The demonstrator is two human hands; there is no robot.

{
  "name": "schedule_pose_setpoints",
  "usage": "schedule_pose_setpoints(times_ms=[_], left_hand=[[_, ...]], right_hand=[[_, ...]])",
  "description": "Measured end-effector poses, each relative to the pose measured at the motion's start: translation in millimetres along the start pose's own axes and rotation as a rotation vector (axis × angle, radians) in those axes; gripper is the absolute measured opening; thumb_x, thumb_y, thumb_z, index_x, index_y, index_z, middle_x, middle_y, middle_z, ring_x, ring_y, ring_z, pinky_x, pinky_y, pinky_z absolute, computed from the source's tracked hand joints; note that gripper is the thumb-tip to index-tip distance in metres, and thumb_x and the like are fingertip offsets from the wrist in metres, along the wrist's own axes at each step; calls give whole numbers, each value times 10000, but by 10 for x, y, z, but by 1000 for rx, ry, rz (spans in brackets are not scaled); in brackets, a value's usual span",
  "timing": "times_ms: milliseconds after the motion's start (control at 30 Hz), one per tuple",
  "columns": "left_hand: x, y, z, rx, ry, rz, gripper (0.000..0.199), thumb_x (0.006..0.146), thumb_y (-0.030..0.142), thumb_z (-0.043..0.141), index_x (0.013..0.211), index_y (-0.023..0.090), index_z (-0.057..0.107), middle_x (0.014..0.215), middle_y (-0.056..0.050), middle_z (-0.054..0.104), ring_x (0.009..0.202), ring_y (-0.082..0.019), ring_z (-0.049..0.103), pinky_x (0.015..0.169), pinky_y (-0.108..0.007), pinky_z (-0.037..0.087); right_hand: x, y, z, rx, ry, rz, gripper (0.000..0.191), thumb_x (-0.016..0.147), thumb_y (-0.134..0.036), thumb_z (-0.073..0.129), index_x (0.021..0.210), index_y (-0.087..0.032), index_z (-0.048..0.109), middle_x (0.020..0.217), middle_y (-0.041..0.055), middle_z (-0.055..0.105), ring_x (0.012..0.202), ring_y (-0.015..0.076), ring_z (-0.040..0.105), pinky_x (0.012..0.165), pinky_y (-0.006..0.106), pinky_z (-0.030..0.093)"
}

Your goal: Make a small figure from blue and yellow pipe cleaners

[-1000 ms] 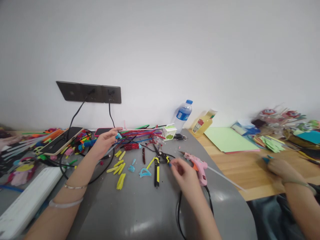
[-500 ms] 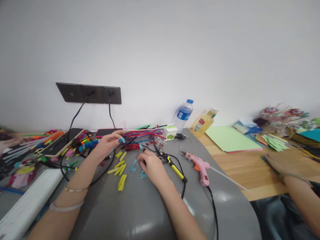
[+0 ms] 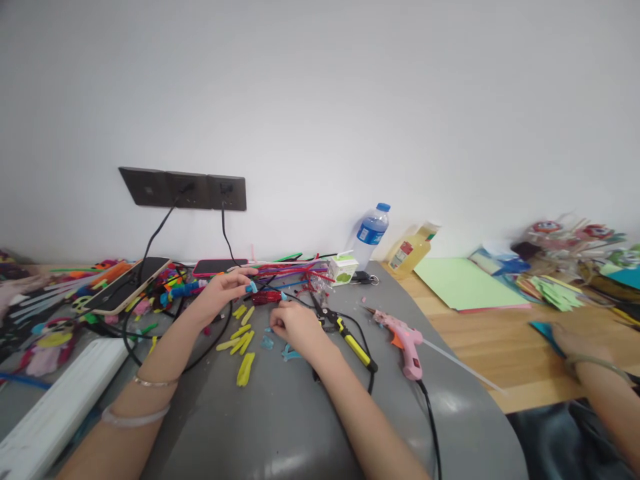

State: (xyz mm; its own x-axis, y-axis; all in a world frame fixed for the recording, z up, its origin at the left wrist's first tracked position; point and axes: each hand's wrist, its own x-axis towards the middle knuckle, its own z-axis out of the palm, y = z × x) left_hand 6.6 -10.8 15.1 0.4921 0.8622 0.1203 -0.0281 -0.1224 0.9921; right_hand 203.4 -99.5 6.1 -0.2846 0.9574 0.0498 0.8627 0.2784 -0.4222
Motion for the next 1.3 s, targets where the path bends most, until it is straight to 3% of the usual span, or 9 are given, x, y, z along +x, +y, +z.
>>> schedule_pose_setpoints(times_ms=[167,300,467,633,767,867,1033,1133,1300], left_hand=[[-4,26,-3,13,-7,5,191,693,358,744,709,172,706,1296,-129,610,1210,-309,533,1009,-439,398],[-8,36,-14,21,-4,29,193,699,355,742,679,170,695,1265,-134,621,1227,-307,519,1041,-441,365],[-4,7,-12,37,-12,3,174,714,342,723,710,170,702,1257,-129,613,1161,-290,561,1019,-432,379],[12,-33,-18,65,-11,0,176,703,344,727,719,170,711,1249,-129,612,1142,-285,571,1003,-424,394],[15,-34,-41,73,0,4,188,709,358,725,711,170,714,1264,-128,609,1171,-289,556,1016,-430,388],[19,-44,-69,69,18,21,184,709,353,729,719,169,717,1242,-133,624,1183,-297,550,1020,-438,386],[24,-65,-89,70,22,47,169,719,335,726,746,168,729,1240,-139,631,1201,-303,541,1005,-431,395],[21,-51,-72,51,30,24,172,695,337,740,728,169,722,1247,-137,621,1156,-305,564,965,-432,427],[23,-48,-58,54,29,3,166,673,331,748,714,174,716,1249,-133,615,1128,-305,570,943,-443,440]], right_hand=[[28,-2,-16,39,-9,-8,142,753,-37,604,727,-168,649,777,19,610,701,129,547,642,214,364],[51,53,38,213,27,32,148,730,-34,583,722,-166,648,726,5,596,650,120,527,613,216,362],[107,114,12,637,53,195,44,752,-173,596,746,-158,636,620,-23,534,535,103,438,524,224,314],[234,82,-109,1161,-22,237,277,694,-406,715,778,-165,608,593,-53,479,483,69,364,479,208,259],[361,77,-148,1321,-72,215,370,627,-442,780,779,-168,584,587,-54,497,483,62,361,467,202,237],[366,109,-196,1167,-57,195,297,675,-411,738,768,-163,604,583,-54,505,478,66,367,471,206,267],[186,122,-251,591,-196,151,58,733,-176,606,703,-160,653,612,-17,594,534,112,504,522,225,360],[92,65,-206,217,-112,211,123,704,-79,592,678,-175,665,665,9,658,620,142,574,571,234,366],[22,-97,-174,91,-83,209,128,727,-83,609,721,-196,669,727,9,681,672,145,601,594,228,353]])
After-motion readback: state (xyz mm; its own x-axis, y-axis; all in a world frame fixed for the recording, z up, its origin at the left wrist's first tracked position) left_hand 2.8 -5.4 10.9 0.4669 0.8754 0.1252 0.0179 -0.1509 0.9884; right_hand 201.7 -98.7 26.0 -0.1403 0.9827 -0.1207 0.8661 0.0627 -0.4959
